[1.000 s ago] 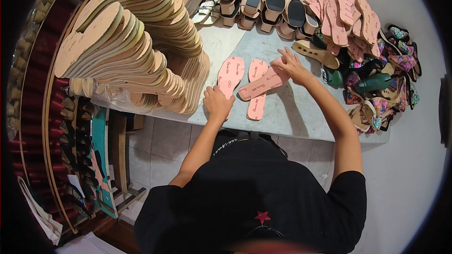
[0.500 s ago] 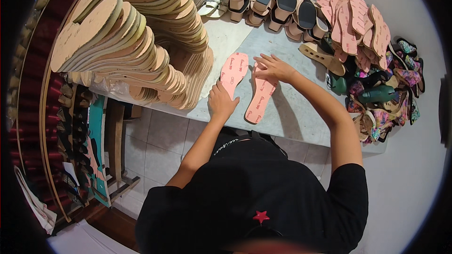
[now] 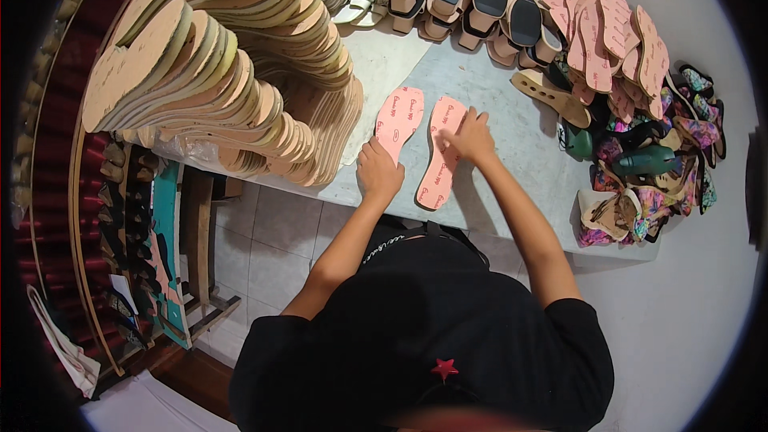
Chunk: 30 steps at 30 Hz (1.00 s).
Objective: Inspecting and sorting pink shoe insoles on a workbench in a shoe manufacturing facility.
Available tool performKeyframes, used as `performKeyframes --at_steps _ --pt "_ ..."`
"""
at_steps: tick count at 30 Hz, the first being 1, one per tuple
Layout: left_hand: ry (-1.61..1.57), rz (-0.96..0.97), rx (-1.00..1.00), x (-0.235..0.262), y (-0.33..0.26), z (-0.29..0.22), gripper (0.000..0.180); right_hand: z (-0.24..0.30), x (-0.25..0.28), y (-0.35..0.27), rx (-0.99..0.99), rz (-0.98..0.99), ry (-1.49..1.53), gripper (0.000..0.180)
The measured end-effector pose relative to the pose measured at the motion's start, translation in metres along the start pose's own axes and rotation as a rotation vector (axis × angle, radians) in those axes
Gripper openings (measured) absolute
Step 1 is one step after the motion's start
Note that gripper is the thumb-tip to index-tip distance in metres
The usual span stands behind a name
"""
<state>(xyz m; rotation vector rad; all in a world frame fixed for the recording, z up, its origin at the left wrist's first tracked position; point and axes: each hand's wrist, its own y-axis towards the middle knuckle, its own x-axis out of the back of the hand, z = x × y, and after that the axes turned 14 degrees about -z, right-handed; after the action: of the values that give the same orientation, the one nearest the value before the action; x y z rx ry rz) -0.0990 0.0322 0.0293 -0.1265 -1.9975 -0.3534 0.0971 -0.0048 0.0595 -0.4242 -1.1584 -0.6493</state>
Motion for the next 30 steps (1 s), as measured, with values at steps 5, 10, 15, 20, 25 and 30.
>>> performKeyframes --at_steps 5,10,15,20,25,30 --pt "-0.017 0.011 -0.019 0.002 0.002 0.0 0.069 0.028 -0.004 -0.033 -0.198 0.045 -0.068 0.107" --pt "-0.033 0.054 -0.024 0.013 0.004 -0.003 0.072 0.03 -0.016 -0.035 -0.241 -0.03 -0.067 0.105" --pt "-0.058 0.059 -0.018 0.009 0.002 0.004 0.07 0.029 -0.013 -0.033 -0.211 -0.053 -0.057 0.103" --pt "-0.053 0.003 -0.052 0.005 -0.001 0.006 0.067 0.021 -0.016 -0.032 -0.168 -0.053 -0.052 0.1" --pt "-0.057 -0.005 -0.058 -0.001 -0.002 0.01 0.071 0.02 -0.014 -0.033 -0.191 -0.029 0.004 0.099" --pt "0.002 -0.034 -0.051 0.023 -0.005 -0.007 0.078 0.016 -0.012 -0.031 -0.196 -0.011 0.02 0.1"
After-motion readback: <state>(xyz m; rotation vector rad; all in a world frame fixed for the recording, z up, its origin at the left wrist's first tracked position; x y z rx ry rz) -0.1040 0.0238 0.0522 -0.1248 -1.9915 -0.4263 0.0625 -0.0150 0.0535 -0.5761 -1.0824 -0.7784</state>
